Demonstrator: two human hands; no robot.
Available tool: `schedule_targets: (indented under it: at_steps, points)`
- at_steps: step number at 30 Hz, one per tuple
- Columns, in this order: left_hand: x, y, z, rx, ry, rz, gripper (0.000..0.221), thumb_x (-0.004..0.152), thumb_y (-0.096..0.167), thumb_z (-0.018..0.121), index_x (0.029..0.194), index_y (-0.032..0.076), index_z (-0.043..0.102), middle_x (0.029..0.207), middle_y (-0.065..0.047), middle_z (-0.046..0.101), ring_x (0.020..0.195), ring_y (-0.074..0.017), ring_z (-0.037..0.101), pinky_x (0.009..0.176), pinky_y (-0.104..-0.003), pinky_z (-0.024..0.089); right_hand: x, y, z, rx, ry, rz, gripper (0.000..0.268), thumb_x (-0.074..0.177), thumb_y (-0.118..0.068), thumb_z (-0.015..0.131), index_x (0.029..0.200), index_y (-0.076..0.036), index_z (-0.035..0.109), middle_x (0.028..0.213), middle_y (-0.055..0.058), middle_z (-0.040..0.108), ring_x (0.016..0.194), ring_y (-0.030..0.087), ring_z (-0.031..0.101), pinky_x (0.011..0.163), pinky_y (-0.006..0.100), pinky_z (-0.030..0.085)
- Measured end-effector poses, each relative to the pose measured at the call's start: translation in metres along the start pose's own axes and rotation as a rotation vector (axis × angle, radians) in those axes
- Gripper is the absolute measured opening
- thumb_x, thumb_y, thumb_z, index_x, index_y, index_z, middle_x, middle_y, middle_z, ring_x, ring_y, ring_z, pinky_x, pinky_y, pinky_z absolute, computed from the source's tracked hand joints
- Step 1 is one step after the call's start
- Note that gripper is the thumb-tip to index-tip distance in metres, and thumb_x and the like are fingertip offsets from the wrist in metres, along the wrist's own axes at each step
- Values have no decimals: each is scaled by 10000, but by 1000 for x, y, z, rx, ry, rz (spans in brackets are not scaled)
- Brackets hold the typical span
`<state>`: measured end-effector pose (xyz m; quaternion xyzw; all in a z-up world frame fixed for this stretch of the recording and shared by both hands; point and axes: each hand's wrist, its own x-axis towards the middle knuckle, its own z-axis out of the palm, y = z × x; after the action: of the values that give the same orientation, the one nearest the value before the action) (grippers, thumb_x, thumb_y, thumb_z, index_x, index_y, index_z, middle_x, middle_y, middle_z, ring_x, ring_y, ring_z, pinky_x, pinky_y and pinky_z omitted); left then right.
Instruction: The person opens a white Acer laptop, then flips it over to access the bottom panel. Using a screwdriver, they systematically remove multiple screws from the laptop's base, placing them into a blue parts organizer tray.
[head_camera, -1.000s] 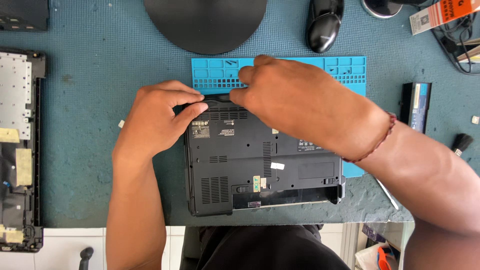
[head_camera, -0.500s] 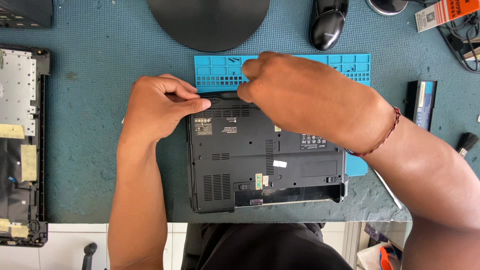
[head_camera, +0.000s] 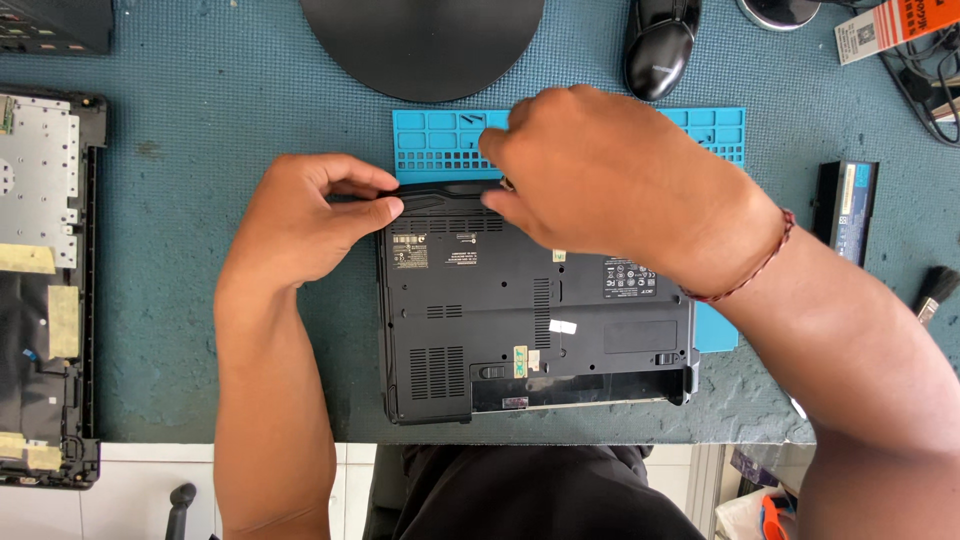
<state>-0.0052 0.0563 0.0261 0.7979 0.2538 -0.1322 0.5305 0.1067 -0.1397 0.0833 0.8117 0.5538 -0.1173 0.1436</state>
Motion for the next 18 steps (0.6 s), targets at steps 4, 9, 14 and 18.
schedule_targets:
  at_steps: [4,9,14,18]
  points:
    - [5,-8,0,-15,0,70,76,766,105,730,840,103,746,896,1,739,819,-67,675,749,-178,527,3,0,2,-67,7,-40,283,1021,-303,511,850,-87,576,578,79,536,506,273,561,394,368,427]
    - [8,-12,0,-45,-21,64,44,760,105,743,803,103,747,931,-13,727,829,-73,672,749,-183,510,-2,5,-8,181,-88,-151,262,704,97,572,832,-132,574,746,18,419,504,206,450,405,382,373]
    - [9,-12,4,-11,-22,88,27,787,111,704,809,97,709,924,6,692,812,-82,647,729,-203,513,2,5,5,-54,35,-72,247,981,-293,542,821,-107,573,667,63,567,542,270,585,440,377,455]
    - [9,-11,14,159,0,255,151,714,150,607,849,126,670,849,22,575,753,-111,548,676,-260,428,-4,0,-14,271,-54,-101,420,694,172,500,965,-144,550,811,43,419,525,251,467,368,425,364]
